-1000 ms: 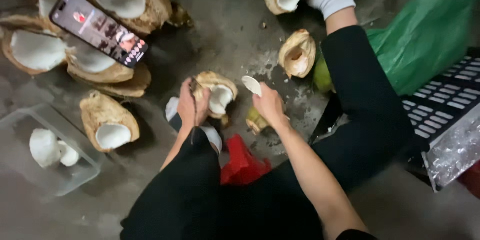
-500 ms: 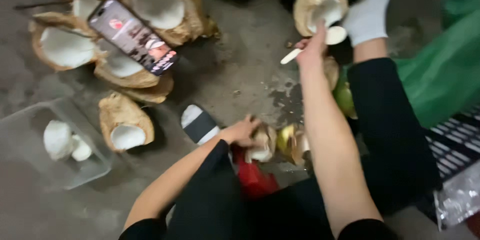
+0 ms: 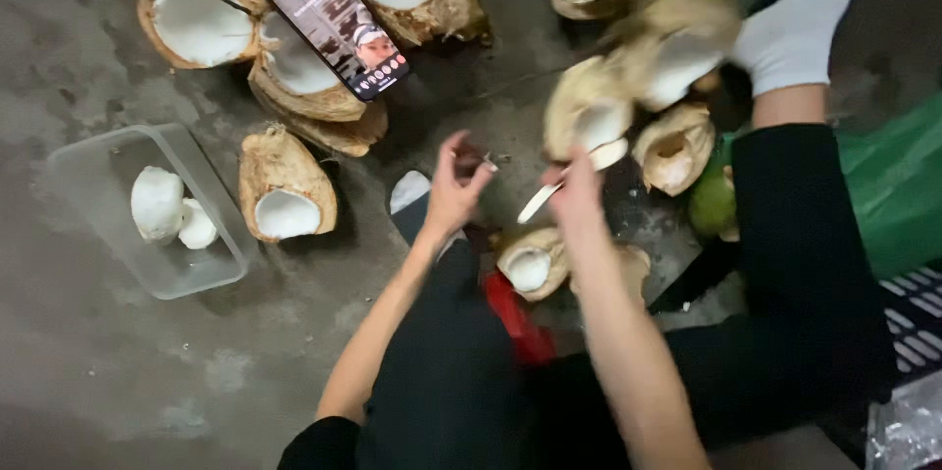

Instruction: The person scoops meat out of several halved coconuts by hand using a spoon and places the meat into a plastic container.

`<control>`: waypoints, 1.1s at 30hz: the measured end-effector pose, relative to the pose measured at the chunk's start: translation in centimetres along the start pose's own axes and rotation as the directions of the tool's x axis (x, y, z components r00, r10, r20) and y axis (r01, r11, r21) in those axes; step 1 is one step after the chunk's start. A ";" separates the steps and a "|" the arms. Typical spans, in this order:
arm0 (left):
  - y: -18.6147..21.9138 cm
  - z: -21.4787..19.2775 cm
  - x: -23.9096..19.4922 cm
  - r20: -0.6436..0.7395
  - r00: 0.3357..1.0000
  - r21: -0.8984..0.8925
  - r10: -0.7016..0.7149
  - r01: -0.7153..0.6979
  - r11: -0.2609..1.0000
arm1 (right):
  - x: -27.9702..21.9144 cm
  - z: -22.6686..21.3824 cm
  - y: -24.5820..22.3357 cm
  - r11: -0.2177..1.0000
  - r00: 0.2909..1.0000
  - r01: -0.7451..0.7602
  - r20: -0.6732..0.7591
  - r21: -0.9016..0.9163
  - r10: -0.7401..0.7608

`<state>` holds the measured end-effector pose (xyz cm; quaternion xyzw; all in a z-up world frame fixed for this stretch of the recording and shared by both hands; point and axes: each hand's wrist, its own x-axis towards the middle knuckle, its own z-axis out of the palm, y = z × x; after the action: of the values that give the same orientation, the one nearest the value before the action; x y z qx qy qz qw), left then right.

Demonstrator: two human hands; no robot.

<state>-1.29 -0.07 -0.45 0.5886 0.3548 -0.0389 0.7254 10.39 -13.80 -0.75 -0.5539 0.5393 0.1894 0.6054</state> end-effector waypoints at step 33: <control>-5.3 2.2 -0.6 0.109 0.869 0.573 0.482 -0.451 0.684 | -3.0 -13.1 7.7 0.245 0.878 0.437 0.350 -0.866 -0.327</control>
<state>-3.24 -3.82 -4.39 0.8527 0.1823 0.0554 0.4864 -2.81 -21.75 0.79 -0.8996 0.1540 0.3337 0.2360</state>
